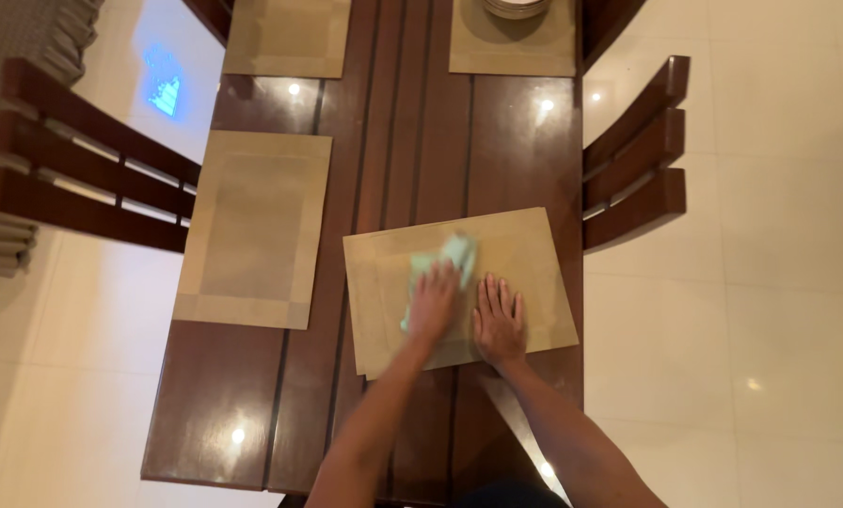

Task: The person wipes the dining table placemats and a stack of plates using a green cloth. They clean each placemat in sequence and then wipe the plates before placing them back on the table.

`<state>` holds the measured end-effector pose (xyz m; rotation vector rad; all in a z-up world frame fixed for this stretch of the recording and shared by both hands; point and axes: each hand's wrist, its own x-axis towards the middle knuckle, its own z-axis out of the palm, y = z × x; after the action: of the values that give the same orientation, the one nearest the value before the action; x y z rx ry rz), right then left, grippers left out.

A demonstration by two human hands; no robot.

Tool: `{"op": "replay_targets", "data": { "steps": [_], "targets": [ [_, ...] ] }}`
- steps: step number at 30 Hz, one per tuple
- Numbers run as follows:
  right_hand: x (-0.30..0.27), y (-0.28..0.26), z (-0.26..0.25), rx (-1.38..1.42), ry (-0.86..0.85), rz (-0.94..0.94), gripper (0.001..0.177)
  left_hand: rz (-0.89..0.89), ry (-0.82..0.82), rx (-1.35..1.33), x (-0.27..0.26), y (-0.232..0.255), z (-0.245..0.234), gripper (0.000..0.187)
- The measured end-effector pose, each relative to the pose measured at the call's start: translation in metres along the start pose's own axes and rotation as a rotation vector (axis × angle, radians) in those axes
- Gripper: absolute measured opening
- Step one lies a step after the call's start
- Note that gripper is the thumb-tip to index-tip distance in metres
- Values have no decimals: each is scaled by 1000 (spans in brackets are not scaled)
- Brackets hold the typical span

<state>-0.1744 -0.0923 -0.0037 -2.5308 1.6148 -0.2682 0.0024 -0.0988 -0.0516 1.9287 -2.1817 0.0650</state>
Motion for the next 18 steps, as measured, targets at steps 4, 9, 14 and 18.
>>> {"op": "replay_targets", "data": {
  "steps": [4, 9, 14, 18],
  "targets": [
    [-2, 1, 5, -20, -12, 13, 66, 68, 90, -288, -98, 29, -39, 56],
    [3, 8, 11, 122, 24, 32, 63, -171, -91, -739, -152, 13, -75, 54],
    [2, -4, -4, 703, 59, 47, 64, -746, -11, -1212, -108, 5, -65, 43],
    [-19, -54, -3, 1326, -54, -72, 79, -801, -78, -1998, -76, 25, -42, 60]
  ]
}}
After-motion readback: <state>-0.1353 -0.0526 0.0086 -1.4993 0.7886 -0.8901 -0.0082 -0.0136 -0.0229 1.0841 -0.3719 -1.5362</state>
